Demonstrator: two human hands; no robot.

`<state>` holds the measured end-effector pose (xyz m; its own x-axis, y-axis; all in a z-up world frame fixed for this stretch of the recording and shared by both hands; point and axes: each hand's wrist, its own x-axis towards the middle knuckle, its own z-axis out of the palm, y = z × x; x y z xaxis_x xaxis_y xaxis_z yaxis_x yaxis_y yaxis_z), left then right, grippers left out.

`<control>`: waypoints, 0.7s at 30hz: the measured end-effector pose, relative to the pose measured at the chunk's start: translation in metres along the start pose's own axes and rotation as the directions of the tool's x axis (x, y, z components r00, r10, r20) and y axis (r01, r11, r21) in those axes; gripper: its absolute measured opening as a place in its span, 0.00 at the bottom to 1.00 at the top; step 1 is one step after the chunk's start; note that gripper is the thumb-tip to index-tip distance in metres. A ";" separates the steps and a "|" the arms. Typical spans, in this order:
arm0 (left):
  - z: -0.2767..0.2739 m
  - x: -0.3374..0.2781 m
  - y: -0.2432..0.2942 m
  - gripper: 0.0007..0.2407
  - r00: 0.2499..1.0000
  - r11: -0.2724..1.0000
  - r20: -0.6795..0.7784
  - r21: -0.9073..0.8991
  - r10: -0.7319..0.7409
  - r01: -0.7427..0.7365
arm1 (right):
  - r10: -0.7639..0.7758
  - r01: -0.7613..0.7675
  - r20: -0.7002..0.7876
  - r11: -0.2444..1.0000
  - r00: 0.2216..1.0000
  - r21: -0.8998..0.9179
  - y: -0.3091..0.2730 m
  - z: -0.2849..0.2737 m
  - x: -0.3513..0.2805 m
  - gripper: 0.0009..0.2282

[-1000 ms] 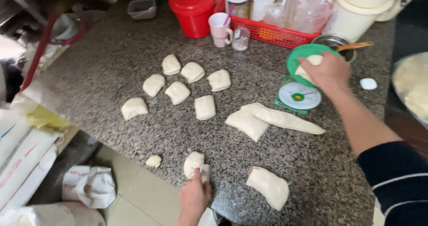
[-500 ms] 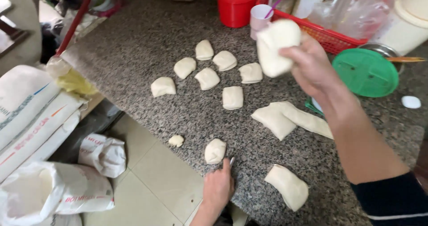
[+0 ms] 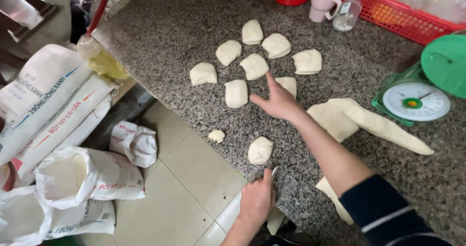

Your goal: The person cuts a large piece of dough into smaller portions using a bench scraper and weighs them on a scale. They then retrieve metal loaf pans from the floor, place them on the counter, and begin shaping the dough portions into logs before placing them into the pans.

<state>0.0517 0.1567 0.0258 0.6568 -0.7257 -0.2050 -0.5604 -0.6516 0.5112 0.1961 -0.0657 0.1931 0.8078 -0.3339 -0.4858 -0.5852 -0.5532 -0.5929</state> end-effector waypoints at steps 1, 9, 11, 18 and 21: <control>0.002 0.001 -0.004 0.21 1.000 1.000 0.014 -0.001 0.006 -0.006 | 0.014 -0.014 0.000 1.000 1.000 0.006 0.034 0.007 0.004 0.46; 0.002 0.018 -0.020 0.22 0.983 0.993 0.141 0.023 -0.114 0.112 | -0.143 0.129 -0.651 0.989 0.746 -0.070 0.302 0.072 -0.117 0.27; 0.000 0.018 -0.020 0.21 0.985 0.996 0.149 0.011 -0.089 0.088 | -0.180 0.091 -0.668 0.982 0.722 -0.166 0.336 0.110 -0.172 0.35; -0.010 0.029 -0.003 0.15 0.976 0.993 0.212 0.113 -0.056 0.033 | -0.378 0.063 -0.594 0.874 0.710 -0.482 0.393 0.162 -0.169 0.50; -0.012 0.028 0.003 0.14 0.976 0.990 0.210 0.136 -0.051 0.022 | -0.341 -0.011 -0.622 0.871 0.705 -0.490 0.357 0.136 -0.150 0.37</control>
<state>0.0743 0.1375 0.0311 0.5638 -0.7218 -0.4015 -0.6092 -0.6917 0.3879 -0.1440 -0.1090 -0.0333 0.8131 -0.5215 0.2587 -0.4844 -0.8526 -0.1963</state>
